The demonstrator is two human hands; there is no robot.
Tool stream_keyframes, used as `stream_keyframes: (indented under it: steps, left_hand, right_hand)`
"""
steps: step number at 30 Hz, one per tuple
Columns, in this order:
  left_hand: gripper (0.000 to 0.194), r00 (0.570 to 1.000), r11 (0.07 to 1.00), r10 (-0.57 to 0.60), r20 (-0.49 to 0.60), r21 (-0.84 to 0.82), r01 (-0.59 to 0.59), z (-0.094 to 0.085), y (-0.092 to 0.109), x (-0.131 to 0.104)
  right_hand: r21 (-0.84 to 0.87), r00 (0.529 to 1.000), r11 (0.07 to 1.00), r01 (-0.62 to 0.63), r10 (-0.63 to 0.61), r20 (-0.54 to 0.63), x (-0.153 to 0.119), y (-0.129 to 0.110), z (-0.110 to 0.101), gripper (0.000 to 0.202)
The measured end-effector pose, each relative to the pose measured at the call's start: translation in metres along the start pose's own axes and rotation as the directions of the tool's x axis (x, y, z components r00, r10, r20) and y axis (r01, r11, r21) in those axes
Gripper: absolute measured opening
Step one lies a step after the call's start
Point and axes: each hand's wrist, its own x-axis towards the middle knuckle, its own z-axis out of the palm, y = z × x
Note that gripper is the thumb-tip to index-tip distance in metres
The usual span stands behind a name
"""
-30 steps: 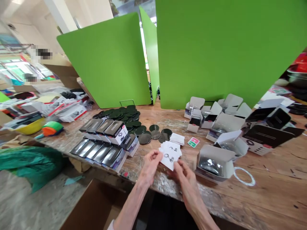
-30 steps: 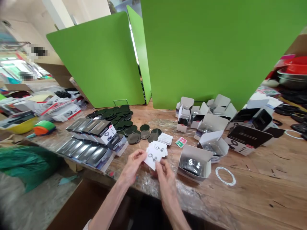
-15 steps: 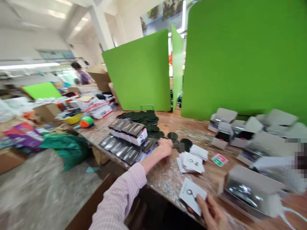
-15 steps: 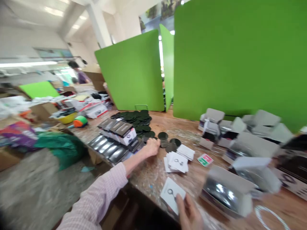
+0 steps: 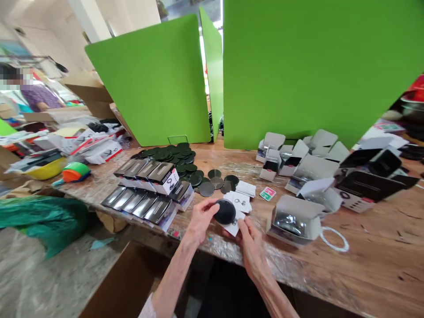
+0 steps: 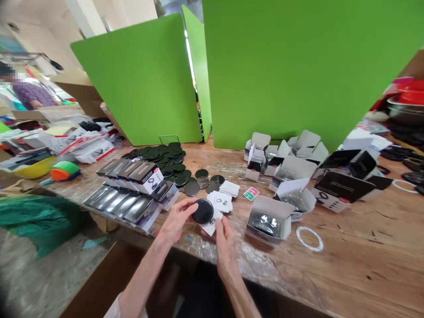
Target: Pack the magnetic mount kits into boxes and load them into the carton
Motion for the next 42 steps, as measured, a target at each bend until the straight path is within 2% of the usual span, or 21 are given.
stream_keyframes:
  steps: [2,3,5,6,8,10,11,12,13,14,15,17,19,24,28,33,36,38,39,41,42]
  left_hand:
    - [0.03,0.997,0.973,-0.078,-0.012,-0.217,0.073,0.002,-0.009,-0.016]
    - [0.031,0.994,0.96,-0.106,-0.01,-0.262,0.099,0.003,-0.011,-0.021]
    - [0.033,0.99,0.932,-0.138,0.017,-0.335,0.136,0.009,-0.012,-0.027]
    - [0.034,0.99,0.918,-0.134,0.045,-0.37,0.141,0.014,-0.01,-0.029]
    - [0.034,0.987,0.903,-0.081,0.136,-0.409,0.131,0.034,-0.006,-0.03]
    - [0.037,0.974,0.924,0.027,0.223,-0.377,0.061,0.066,-0.002,-0.03]
    - [0.041,0.965,0.941,0.089,0.248,-0.339,0.001,0.084,-0.001,-0.03]
    - [0.044,0.954,0.951,0.15,0.26,-0.302,-0.067,0.102,-0.001,-0.029]
    - [0.045,0.944,0.953,0.203,0.259,-0.274,-0.13,0.119,-0.001,-0.029]
    - [0.044,0.936,0.949,0.245,0.254,-0.259,-0.178,0.134,-0.003,-0.028]
    - [0.042,0.931,0.945,0.269,0.248,-0.256,-0.205,0.146,-0.004,-0.027]
    - [0.037,0.93,0.935,0.277,0.24,-0.29,-0.204,0.158,-0.009,-0.026]
    - [0.036,0.936,0.926,0.272,0.223,-0.324,-0.192,0.156,-0.012,-0.027]
    - [0.034,0.956,0.933,0.228,0.182,-0.321,-0.161,0.129,-0.015,-0.035]
    - [0.038,0.961,0.941,0.229,0.156,-0.287,-0.178,0.122,-0.019,-0.035]
    - [0.036,0.955,0.951,0.272,0.116,-0.185,-0.248,0.124,-0.023,-0.037]
    - [0.049,0.938,0.929,0.325,0.124,-0.226,-0.293,0.124,-0.03,-0.043]
    - [0.054,0.922,0.908,0.377,0.089,-0.234,-0.349,0.125,-0.037,-0.047]
    - [0.051,0.909,0.896,0.411,0.072,-0.213,-0.389,0.125,-0.039,-0.047]
    - [0.045,0.868,0.866,0.494,0.06,-0.129,-0.484,0.124,-0.043,-0.047]
    - [0.042,0.842,0.844,0.536,0.06,-0.076,-0.531,0.123,-0.044,-0.046]
  right_hand:
    - [0.021,0.999,0.999,0.024,-0.025,0.024,-0.005,-0.001,0.004,0.047]
    - [-0.034,0.997,0.997,0.066,-0.065,0.029,-0.01,-0.003,0.003,0.043]
    - [-0.246,0.978,0.947,0.205,-0.206,0.025,-0.022,-0.015,-0.01,0.033]
    - [-0.365,0.954,0.887,0.284,-0.298,0.017,-0.028,-0.025,-0.02,0.029]
    - [-0.592,0.851,0.681,0.431,-0.525,0.015,-0.036,-0.049,-0.046,0.021]
    - [-0.766,0.684,0.39,0.511,-0.725,0.087,-0.035,-0.076,-0.075,0.018]
    - [-0.826,0.612,0.234,0.513,-0.775,0.16,-0.03,-0.088,-0.089,0.019]
    - [-0.866,0.57,0.086,0.493,-0.784,0.247,-0.023,-0.097,-0.101,0.021]
    - [-0.886,0.564,-0.044,0.463,-0.757,0.332,-0.015,-0.103,-0.112,0.024]
    - [-0.889,0.582,-0.15,0.433,-0.707,0.402,-0.006,-0.106,-0.12,0.027]
    - [-0.882,0.613,-0.23,0.411,-0.646,0.454,0.003,-0.107,-0.126,0.031]
    - [-0.858,0.667,-0.314,0.406,-0.541,0.513,0.017,-0.103,-0.132,0.036]
    - [-0.842,0.672,-0.323,0.433,-0.507,0.54,0.023,-0.096,-0.13,0.038]
    - [-0.813,0.6,-0.27,0.516,-0.564,0.568,0.012,-0.079,-0.118,0.035]
    - [-0.83,0.547,-0.337,0.445,-0.631,0.55,0.004,-0.072,-0.111,0.03]
    - [-0.815,0.594,-0.294,0.499,-0.569,0.569,-0.003,-0.078,-0.108,0.03]
    - [-0.789,0.591,-0.23,0.569,-0.553,0.587,-0.007,-0.08,-0.116,0.03]
    - [-0.809,0.6,-0.09,0.581,-0.624,0.501,-0.007,-0.076,-0.126,0.034]
    - [-0.828,0.625,0.029,0.56,-0.671,0.399,-0.007,-0.072,-0.131,0.037]
    - [-0.797,0.73,0.367,0.48,-0.671,0.131,-0.004,-0.063,-0.138,0.04]
    - [-0.719,0.801,0.548,0.427,-0.598,0.02,-0.003,-0.058,-0.14,0.04]
